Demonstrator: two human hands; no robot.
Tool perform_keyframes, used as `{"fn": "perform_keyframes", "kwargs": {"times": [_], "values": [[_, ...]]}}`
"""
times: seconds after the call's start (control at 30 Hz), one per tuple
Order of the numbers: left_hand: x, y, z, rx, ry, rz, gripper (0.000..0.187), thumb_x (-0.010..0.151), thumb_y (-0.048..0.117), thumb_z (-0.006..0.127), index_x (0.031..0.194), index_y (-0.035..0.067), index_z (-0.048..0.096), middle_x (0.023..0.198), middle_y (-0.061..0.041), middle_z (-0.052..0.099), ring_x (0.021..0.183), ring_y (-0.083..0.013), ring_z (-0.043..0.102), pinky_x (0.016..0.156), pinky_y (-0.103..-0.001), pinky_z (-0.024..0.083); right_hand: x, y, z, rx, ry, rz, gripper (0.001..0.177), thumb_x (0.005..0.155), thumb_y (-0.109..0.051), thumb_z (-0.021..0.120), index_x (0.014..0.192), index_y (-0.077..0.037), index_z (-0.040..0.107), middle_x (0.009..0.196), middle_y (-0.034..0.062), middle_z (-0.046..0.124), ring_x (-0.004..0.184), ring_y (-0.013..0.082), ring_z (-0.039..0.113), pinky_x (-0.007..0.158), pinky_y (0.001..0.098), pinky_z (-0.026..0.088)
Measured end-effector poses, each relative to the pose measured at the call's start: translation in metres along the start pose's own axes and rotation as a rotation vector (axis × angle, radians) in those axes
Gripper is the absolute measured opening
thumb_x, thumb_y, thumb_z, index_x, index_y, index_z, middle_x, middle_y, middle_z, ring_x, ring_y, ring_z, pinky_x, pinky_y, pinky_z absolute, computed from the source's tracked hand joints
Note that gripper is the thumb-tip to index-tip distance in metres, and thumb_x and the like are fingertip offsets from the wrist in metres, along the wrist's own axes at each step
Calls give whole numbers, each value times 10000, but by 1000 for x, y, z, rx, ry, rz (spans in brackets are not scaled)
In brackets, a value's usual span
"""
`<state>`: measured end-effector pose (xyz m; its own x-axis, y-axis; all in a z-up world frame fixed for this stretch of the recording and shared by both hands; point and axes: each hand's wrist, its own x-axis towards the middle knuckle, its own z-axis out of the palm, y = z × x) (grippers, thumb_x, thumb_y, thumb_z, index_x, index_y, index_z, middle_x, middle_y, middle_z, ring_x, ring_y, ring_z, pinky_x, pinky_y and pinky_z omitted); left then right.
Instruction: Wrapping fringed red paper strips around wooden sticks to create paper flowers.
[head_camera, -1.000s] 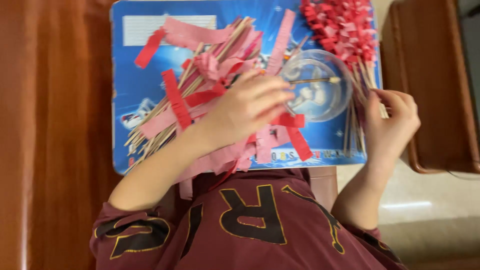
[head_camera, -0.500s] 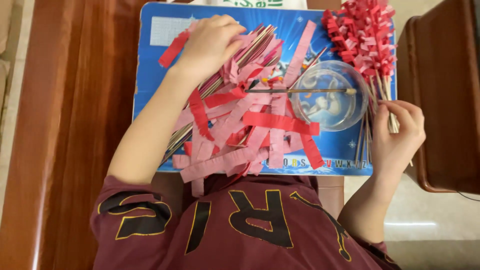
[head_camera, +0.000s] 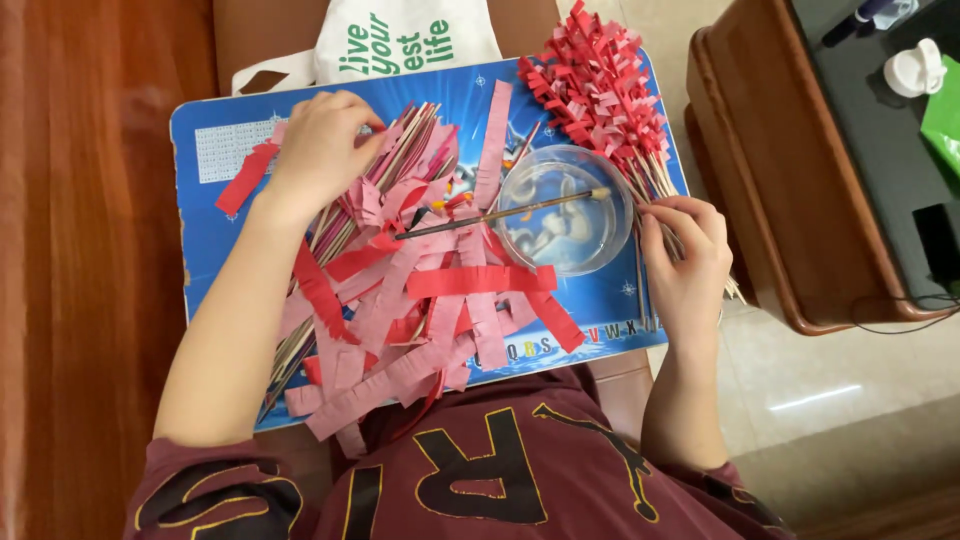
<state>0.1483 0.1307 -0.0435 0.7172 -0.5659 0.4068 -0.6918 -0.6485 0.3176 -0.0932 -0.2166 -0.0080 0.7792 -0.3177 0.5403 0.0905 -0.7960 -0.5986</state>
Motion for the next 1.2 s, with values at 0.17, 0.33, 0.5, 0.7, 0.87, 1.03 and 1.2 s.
{"fn": "perform_keyframes", "kwargs": {"times": [0.17, 0.33, 0.5, 0.7, 0.87, 1.03, 1.2], "values": [[-2, 6, -7, -17, 2, 18, 136, 908, 197, 784, 923, 62, 767, 1074, -84, 714, 1068, -321, 633, 949, -482, 464, 1, -5, 0, 6, -15, -13, 106, 987, -19, 724, 1089, -25, 751, 1155, 118, 689, 1067, 282, 667, 927, 375, 540], [1, 19, -32, -112, 11, -44, 102, 948, 136, 773, 969, 39, 748, 1049, -101, 715, 987, -323, 676, 887, -472, 528, 1, -5, -2, 2, -22, -28, 103, 968, -12, 730, 1065, -33, 758, 1141, 116, 693, 1063, 291, 662, 919, 388, 534], [-24, 0, -69, -601, 368, -165, 107, 1117, 11, 710, 1209, -18, 664, 1120, -45, 678, 1043, -116, 657, 919, -244, 543, 2, -3, -6, 91, -65, -36, 112, 1001, -13, 714, 1105, -36, 748, 1188, 129, 680, 1097, 276, 679, 964, 382, 540], [-93, 29, -137, -1136, 708, -231, 108, 1191, 73, 643, 1249, -3, 592, 1137, -75, 677, 981, -131, 614, 905, -292, 512, 23, -20, -9, 66, -255, -142, 90, 1075, -38, 716, 1160, -26, 742, 1205, 137, 670, 1151, 285, 655, 1058, 393, 527], [-148, 37, -129, -1229, 844, -282, 241, 1194, 27, 641, 1409, -18, 540, 1235, -105, 641, 999, -171, 607, 910, -332, 507, 77, -76, 32, 42, -399, -514, 133, 1021, -45, 720, 1148, -6, 719, 1180, 171, 652, 1165, 361, 617, 1016, 445, 505], [-168, 52, -111, -1270, 843, -269, 382, 1143, 32, 648, 1497, -45, 523, 1215, -108, 657, 983, -202, 636, 929, -336, 524, 125, -105, 151, 173, -641, -806, 164, 1041, -104, 707, 1175, -15, 737, 1083, 179, 678, 1112, 380, 637, 965, 473, 514], [-180, 52, -97, -1334, 853, -330, 378, 1124, 18, 655, 1467, -98, 550, 1102, -120, 684, 987, -191, 640, 925, -345, 507, 132, -115, 257, 77, -854, -1013, 219, 921, -118, 709, 1120, -56, 777, 968, 190, 719, 899, 363, 701, 804, 453, 563]]}}
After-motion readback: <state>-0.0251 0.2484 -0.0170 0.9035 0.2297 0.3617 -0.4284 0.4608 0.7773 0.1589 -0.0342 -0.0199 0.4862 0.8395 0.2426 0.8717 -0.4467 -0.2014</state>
